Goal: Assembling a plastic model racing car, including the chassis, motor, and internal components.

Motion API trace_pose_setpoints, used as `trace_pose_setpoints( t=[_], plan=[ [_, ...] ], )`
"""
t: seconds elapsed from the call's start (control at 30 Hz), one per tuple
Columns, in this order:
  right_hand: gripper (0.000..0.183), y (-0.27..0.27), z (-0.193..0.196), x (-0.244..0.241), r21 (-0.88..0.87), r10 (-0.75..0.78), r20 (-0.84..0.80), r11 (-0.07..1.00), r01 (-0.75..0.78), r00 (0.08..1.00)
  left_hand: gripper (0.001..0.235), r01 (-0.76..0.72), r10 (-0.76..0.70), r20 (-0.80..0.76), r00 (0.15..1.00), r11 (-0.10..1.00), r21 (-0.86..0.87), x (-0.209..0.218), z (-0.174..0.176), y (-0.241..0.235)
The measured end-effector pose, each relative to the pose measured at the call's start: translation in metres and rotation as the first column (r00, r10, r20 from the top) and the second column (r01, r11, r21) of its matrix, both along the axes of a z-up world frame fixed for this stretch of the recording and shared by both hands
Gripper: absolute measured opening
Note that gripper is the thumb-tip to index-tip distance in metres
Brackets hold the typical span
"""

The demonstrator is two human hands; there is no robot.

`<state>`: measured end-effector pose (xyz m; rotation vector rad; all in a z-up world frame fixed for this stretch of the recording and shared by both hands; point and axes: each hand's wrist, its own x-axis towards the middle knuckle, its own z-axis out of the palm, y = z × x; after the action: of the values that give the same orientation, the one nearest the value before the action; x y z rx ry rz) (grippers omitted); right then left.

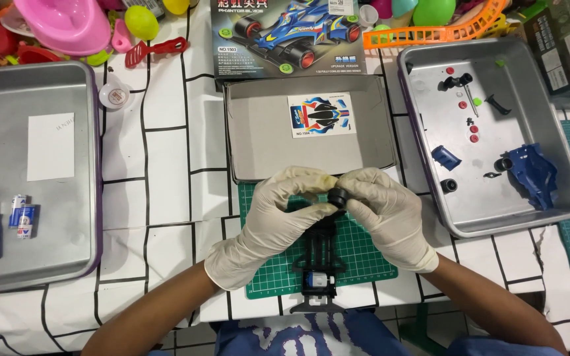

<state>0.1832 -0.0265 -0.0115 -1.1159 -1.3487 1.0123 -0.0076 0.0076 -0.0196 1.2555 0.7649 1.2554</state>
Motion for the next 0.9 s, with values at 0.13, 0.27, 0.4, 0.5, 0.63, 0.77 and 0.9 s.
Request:
trace_pose_setpoints(
  t=[0.13,0.27,0.4,0.5,0.63,0.77,0.9],
  plan=[
    [0.037,0.001,0.001,0.003,-0.005,0.032,0.163,0.999,-0.032,0.986,0.036,-0.003,0.002,-0.017,1.000,0.999,-0.051,0.001,0.013,-0.004],
    [0.034,0.001,-0.002,0.002,0.009,-0.009,0.176,1.000,0.008,0.984,0.033,0.049,-0.047,0.028,0.999,0.994,-0.096,-0.002,0.017,-0.004],
    [0.030,-0.001,0.006,-0.004,-0.007,-0.029,0.164,1.000,0.030,0.986,0.028,0.059,-0.058,0.031,0.998,0.997,-0.050,-0.002,0.002,-0.003],
    [0.028,0.000,-0.005,0.002,-0.006,-0.034,0.227,0.999,0.036,0.973,0.025,0.030,-0.030,0.027,0.999,0.999,-0.010,0.001,0.000,-0.005],
    [0.021,-0.002,0.021,-0.010,-0.128,-0.093,0.160,0.985,0.114,0.983,0.024,0.019,-0.019,0.031,0.999,1.000,-0.004,0.002,-0.001,-0.007],
    [0.025,0.002,0.017,-0.007,0.012,-0.031,0.203,0.999,0.030,0.979,0.023,0.033,-0.025,0.113,0.993,0.997,-0.064,0.002,0.011,-0.008],
    [0.035,0.002,0.022,0.008,0.125,0.072,0.274,0.986,-0.109,0.959,0.027,-0.021,0.039,0.141,0.989,0.992,-0.127,0.001,0.013,-0.008]
  ],
)
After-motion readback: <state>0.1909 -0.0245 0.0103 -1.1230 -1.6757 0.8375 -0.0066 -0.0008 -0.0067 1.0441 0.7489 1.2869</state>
